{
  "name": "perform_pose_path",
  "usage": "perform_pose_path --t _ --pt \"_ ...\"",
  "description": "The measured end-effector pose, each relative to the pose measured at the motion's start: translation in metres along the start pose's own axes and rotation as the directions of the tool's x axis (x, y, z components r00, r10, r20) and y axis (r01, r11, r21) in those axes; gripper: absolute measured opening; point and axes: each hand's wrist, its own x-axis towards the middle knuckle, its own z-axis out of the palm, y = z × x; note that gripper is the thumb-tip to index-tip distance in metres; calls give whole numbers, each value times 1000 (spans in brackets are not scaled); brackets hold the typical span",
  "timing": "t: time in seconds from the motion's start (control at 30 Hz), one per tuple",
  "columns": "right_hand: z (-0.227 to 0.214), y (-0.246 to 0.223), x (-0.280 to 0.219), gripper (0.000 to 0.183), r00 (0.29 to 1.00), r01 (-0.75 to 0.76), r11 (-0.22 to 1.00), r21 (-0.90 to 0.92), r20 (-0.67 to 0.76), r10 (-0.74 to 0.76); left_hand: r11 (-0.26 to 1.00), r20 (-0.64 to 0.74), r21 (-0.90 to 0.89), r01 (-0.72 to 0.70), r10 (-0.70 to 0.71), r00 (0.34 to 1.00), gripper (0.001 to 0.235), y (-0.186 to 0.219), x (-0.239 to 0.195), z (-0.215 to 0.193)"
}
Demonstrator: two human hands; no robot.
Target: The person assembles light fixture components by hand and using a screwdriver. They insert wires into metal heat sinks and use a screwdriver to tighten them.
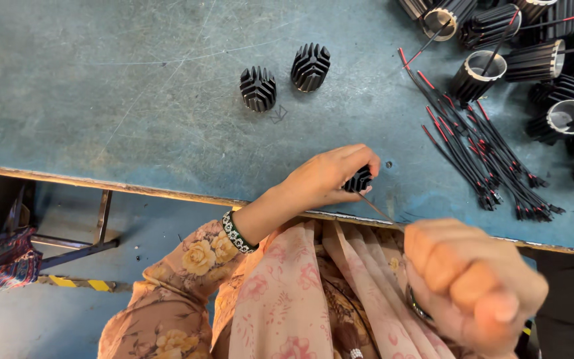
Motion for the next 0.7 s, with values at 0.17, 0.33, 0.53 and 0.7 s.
perform_pose_path --t 0.17,0.33,0.53,0.7 --pt "-12 -6 27 57 995 -100 992 74 11 100 999 -56 20 30 -29 998 28 -5 -2 5" --pt "-8 -16 48 54 990 -79 997 16 119 77 1000 -84 15 -15 16 996 35 -6 -2 7" --pt "-11 13 74 48 983 -172 980 99 -53 178 998 -90 31 -58 61 994 41 -9 -3 8" --pt "-28 27 110 48 951 -304 930 208 119 285 1000 -91 20 -12 14 996 44 -4 -2 8"
